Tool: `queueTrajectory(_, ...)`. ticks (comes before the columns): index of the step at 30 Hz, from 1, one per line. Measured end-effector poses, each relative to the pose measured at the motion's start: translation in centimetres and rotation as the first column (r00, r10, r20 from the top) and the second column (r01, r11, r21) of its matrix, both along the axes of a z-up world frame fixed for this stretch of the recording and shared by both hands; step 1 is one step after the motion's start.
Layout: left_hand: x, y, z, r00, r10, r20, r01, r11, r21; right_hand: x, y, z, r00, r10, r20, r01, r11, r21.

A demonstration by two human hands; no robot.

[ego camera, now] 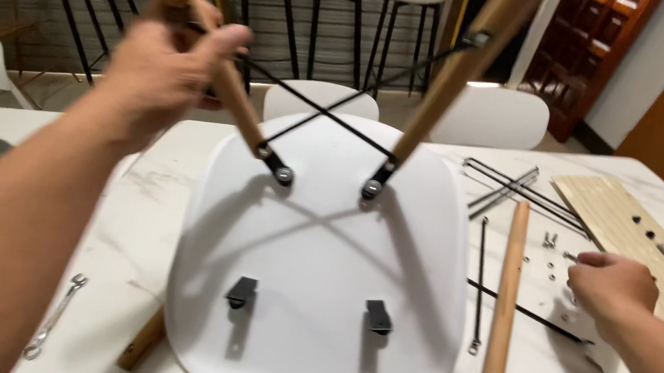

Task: The person assembles a chair by inserting wooden legs into metal brackets on the underside of a white seat, then attaches a black metal cross-brace between the legs using bolts and washers. The person uses a green screwdriver to tighten the fasteners.

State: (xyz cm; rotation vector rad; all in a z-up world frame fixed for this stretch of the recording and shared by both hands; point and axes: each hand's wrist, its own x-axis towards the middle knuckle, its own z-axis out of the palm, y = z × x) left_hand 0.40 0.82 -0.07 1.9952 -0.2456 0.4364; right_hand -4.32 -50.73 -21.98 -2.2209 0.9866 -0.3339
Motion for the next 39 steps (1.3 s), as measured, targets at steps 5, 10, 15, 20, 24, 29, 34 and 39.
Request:
queueTrajectory(5, 0.0, 0.1, -0.4, 1.0, 0.016, 0.023, -0.015, 1.0, -0.021, 2.6, -4.9, -2.4, 0.995, 0.078, -0.068, -0.086, 0.989, -0.122)
queueTrajectory(10, 0.5, -0.1, -1.3, 0.997, 0.029, 0.075, -0.033, 0.998, 0.055, 5.1, -6.8, -2.4, 0.953, 0.207, -0.221, -0.261, 0.931, -0.253)
queueTrajectory(15, 0.5, 0.3, -1.3, 0.997, 0.053, 0.047, -0.061, 0.979, 0.195, 6.3, -6.8, -2.1, 0.846, 0.278, -0.455, -0.422, 0.87, -0.254)
queueTrajectory(20, 0.6, 0.4, -1.5, 0.998, 0.045, 0.049, -0.053, 0.98, 0.192, 5.7, -7.0, -2.3, 0.801, 0.336, -0.495, -0.521, 0.798, -0.303)
queueTrajectory(24, 0.3, 0.1, -1.2, 0.997, 0.067, 0.043, -0.074, 0.98, 0.182, 6.1, -6.8, -2.2, 0.768, 0.309, -0.561, -0.521, 0.811, -0.266)
queueTrajectory(29, -0.8, -1.1, -0.6, 0.996, 0.086, 0.026, -0.087, 0.994, 0.061, 5.5, -6.8, -2.7, 0.815, 0.345, -0.465, -0.511, 0.807, -0.295)
queueTrajectory(34, -2.0, -1.6, -0.1, 0.995, 0.093, 0.035, -0.094, 0.995, 0.02, 5.1, -6.2, -1.7, 0.872, 0.483, -0.079, -0.474, 0.793, -0.382)
queueTrajectory(39, -2.0, -1.9, 0.1, 0.996, 0.075, 0.046, -0.073, 0.997, -0.034, 2.8, -2.8, 1.9, 0.914, 0.326, 0.24, -0.278, 0.937, -0.213)
